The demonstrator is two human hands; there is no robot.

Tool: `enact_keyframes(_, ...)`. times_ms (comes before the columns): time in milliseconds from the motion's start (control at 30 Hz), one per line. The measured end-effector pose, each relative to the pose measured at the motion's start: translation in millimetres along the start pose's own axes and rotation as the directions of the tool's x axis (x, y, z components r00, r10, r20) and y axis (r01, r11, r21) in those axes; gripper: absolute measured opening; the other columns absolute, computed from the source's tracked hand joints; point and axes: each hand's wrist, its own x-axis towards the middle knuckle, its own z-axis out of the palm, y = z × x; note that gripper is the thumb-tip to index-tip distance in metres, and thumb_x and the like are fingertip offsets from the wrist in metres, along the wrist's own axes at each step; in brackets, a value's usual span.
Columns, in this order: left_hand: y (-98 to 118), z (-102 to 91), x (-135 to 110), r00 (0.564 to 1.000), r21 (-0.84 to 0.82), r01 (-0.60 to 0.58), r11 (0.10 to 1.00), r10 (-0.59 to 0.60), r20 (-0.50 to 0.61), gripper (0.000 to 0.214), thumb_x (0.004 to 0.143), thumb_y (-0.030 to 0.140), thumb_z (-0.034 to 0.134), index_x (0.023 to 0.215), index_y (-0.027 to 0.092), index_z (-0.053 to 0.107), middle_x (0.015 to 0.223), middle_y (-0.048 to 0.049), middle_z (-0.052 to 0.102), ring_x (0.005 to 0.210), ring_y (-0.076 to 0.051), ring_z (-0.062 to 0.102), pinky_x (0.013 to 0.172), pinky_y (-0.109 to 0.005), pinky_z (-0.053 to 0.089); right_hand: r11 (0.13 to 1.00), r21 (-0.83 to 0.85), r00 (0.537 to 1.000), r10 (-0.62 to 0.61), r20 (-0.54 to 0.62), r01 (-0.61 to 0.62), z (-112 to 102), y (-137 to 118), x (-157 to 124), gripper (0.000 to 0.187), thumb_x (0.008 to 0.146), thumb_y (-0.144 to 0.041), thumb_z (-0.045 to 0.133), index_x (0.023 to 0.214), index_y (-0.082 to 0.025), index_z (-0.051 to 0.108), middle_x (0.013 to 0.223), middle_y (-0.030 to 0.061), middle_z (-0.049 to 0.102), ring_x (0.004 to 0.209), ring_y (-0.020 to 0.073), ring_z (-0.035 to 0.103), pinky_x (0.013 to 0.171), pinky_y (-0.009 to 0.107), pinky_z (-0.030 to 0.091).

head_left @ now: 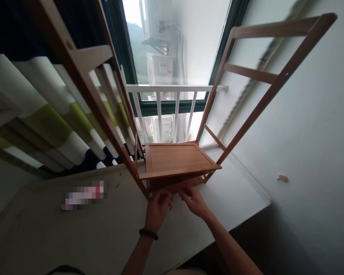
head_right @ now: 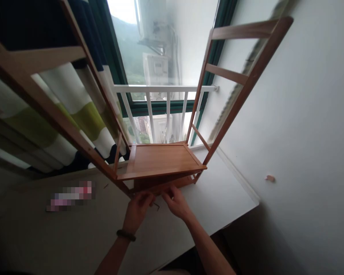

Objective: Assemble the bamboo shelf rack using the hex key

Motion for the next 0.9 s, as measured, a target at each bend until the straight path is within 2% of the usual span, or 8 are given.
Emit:
enact_keyframes(133,11.1,40.2,10.5,0.997,0.044,-0.047,0.998,0.05,-0.066,0.018,0.071,0.038,0.06,0.074,0.02,0.063,0.074,-0.0025,0.066,0.071,-0.018,0.062,0.067,-0.029,0.049,0.999,0.023,0.992,-0.042,0.116,0.04,-39.5,1.1,2.0,0.02,0.083,-0.035,0.048,0.081,-0.017,0.056,0.073,0.0018,0.06,0.065,0.0111,0.053,0.059,0.023,0.04)
enact_keyframes(233,18.4,63.1,16.5,0.993,0.076,-0.078,0.994,0.084,-0.085,0.02,0.071,0.039,0.061,0.074,0.02,0.066,0.078,-0.0032,0.066,0.074,-0.018,0.061,0.068,-0.028,0.047,0.996,0.048,0.988,-0.076,0.133,0.07,-66.5,6.3,5.0,0.022,0.083,-0.037,0.049,0.078,-0.017,0.056,0.071,0.0011,0.06,0.064,0.0105,0.053,0.059,0.023,0.04)
enact_keyframes(500,19.1,112.7,12.2,0.986,0.03,0.088,0.996,-0.083,-0.144,0.03,0.067,0.046,0.064,0.077,0.017,0.069,0.069,-0.0016,0.065,0.065,-0.016,0.057,0.06,-0.025,0.044,0.981,0.193,0.984,-0.03,0.175,-0.004,-106.1,31.9,12.3,0.026,0.08,-0.042,0.054,0.086,-0.017,0.054,0.071,0.0012,0.062,0.06,0.0105,0.055,0.057,0.024,0.044)
enact_keyframes(667,27.8,132.1,6.9,0.987,-0.023,0.074,0.997,-0.077,-0.143,0.026,0.069,0.042,0.064,0.076,0.017,0.067,0.068,-0.0007,0.063,0.063,-0.014,0.054,0.06,-0.023,0.043,0.965,0.263,0.971,-0.047,0.236,-0.017,-121.3,32.9,15.1,0.024,0.078,-0.041,0.056,0.083,-0.017,0.056,0.068,0.0007,0.06,0.059,0.0098,0.054,0.055,0.022,0.043)
enact_keyframes(800,49.6,137.5,4.3,0.999,-0.048,0.044,0.998,-0.045,-0.014,0.022,0.074,0.038,0.059,0.077,0.017,0.064,0.071,-0.0018,0.064,0.067,-0.015,0.057,0.063,-0.023,0.045,0.923,0.381,0.966,-0.048,0.255,-0.054,-130.0,23.5,17.0,0.023,0.077,-0.039,0.059,0.082,-0.017,0.057,0.063,-0.0006,0.057,0.056,0.0093,0.053,0.051,0.022,0.044)
enact_keyframes(900,76.7,133.9,3.2,0.998,0.016,0.021,1.0,-0.022,0.061,0.02,0.076,0.036,0.057,0.083,0.018,0.065,0.076,-0.0027,0.066,0.068,-0.015,0.058,0.063,-0.023,0.045,0.914,0.402,0.969,-0.049,0.242,-0.054,-145.1,11.4,18.2,0.022,0.075,-0.037,0.061,0.08,-0.016,0.06,0.062,-0.0002,0.058,0.055,0.0097,0.054,0.052,0.023,0.046)
